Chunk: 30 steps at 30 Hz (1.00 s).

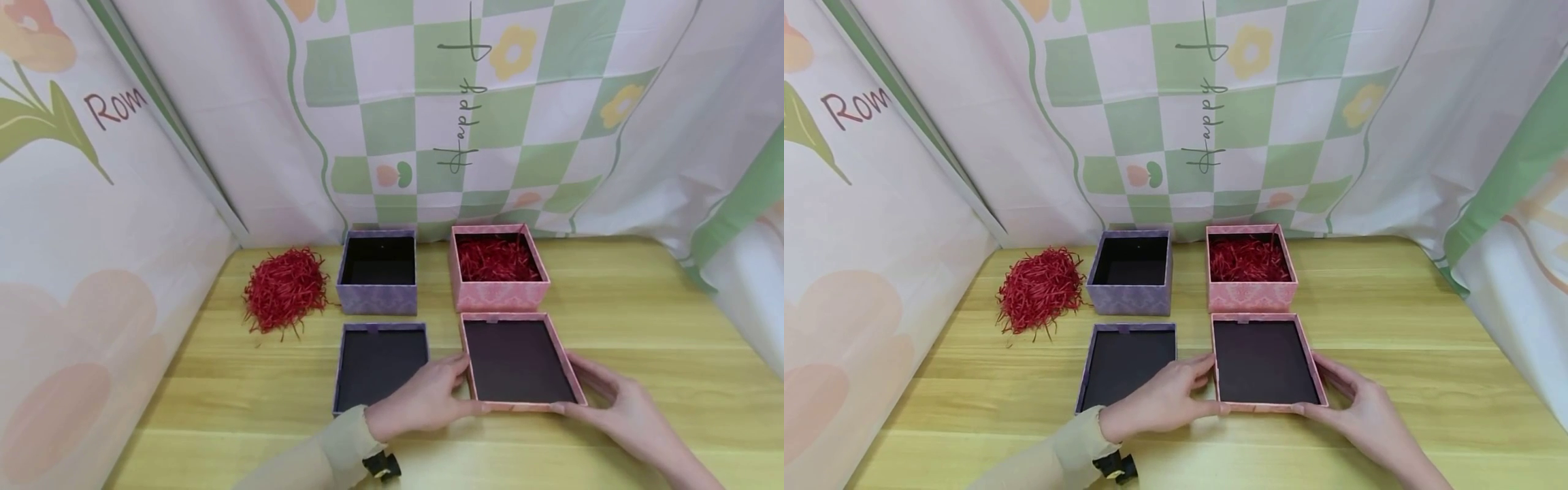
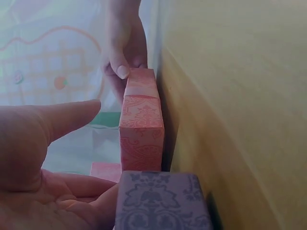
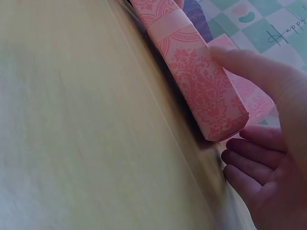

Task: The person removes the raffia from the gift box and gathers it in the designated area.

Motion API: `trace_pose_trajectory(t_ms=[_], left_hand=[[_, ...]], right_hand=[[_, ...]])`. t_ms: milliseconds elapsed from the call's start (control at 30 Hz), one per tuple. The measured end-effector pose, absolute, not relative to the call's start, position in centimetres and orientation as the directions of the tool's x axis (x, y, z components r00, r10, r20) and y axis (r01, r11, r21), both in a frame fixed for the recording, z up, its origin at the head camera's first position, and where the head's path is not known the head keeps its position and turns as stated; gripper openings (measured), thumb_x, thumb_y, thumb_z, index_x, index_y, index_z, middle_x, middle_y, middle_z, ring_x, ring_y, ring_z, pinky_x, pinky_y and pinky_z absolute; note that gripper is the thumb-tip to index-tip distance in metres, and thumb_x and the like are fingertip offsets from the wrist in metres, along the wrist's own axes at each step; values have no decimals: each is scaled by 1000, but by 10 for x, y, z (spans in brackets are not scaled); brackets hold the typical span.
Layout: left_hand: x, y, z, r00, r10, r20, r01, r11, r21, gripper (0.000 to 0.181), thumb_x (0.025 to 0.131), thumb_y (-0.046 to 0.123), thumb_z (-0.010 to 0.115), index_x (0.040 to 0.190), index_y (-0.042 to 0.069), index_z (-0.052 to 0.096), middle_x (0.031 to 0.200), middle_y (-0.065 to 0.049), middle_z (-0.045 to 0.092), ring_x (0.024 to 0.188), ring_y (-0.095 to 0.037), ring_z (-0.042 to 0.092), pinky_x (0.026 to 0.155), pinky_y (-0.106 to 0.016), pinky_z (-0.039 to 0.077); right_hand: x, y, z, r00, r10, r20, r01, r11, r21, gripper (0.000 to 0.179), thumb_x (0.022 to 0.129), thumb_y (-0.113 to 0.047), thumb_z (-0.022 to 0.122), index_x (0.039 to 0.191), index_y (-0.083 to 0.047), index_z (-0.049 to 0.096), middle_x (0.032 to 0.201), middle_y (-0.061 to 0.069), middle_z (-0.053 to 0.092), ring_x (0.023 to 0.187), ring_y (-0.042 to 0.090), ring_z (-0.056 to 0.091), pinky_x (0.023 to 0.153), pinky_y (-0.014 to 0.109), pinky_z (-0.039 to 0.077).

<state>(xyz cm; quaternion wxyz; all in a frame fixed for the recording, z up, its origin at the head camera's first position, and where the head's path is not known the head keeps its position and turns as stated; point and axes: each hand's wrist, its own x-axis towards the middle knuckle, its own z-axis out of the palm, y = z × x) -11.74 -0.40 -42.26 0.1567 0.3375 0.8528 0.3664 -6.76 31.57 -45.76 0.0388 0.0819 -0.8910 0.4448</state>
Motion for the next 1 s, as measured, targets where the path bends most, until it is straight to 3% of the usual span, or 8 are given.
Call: trace_pose_trajectory(t_ms=[267,367,433,500,567,800,900,1000], left_hand=[[-125,-10,-402,-795,606,-32,390,552,737,99,88,66,68,159,8,33,158,-5,39,142,-16,38,113,-34,36],[-136,-11,-387,-814,580,40,407,519,752,104,85,67,71,161,12,29,161,-5,34,144,-17,36,114,-37,35],[-147,-10,-378,-820,562,109,448,510,734,107,82,68,73,162,13,29,164,-5,30,146,-17,32,115,-38,33],[-160,-8,-371,-823,543,169,489,524,698,110,80,68,75,163,14,26,166,-4,26,148,-17,27,117,-39,29],[-175,-4,-365,-820,530,214,533,574,621,113,80,71,73,163,12,24,167,-5,22,150,-18,22,120,-38,23],[-229,14,-357,-846,503,179,533,778,333,122,80,84,59,163,6,15,169,-8,14,154,-19,7,121,-30,2],[-249,24,-362,-866,482,136,500,824,266,125,78,91,50,163,6,16,169,-9,14,154,-19,6,121,-30,0],[-263,36,-371,-880,463,106,475,853,217,128,76,95,44,163,5,17,169,-11,15,154,-21,8,122,-32,1]], right_hand=[[-68,319,-454,-987,-111,119,-162,662,-731,87,80,-27,90,154,-12,47,145,21,53,121,-17,38,92,-1,28],[-69,319,-450,-992,-96,80,-124,698,-706,84,85,-33,86,156,-18,44,150,19,49,133,4,41,98,2,24],[-71,318,-447,-995,-91,44,-95,702,-706,82,88,-36,82,158,-20,42,153,19,46,138,25,40,112,20,28],[-73,317,-445,-995,-96,27,-87,701,-708,82,91,-37,79,159,-19,39,154,21,43,138,46,37,116,46,28],[-74,317,-443,-995,-95,20,-81,699,-711,81,92,-37,78,160,-19,37,155,21,41,138,50,35,111,66,23],[-75,320,-443,-994,-103,42,-102,699,-708,78,94,-33,76,160,-22,36,156,21,40,139,49,34,114,61,19],[-76,321,-442,-994,-104,44,-104,697,-710,77,94,-33,76,160,-21,36,156,21,41,138,51,35,112,65,20],[-75,322,-442,-994,-100,51,-107,703,-703,77,94,-33,75,160,-22,37,155,19,42,139,48,34,115,59,20]])
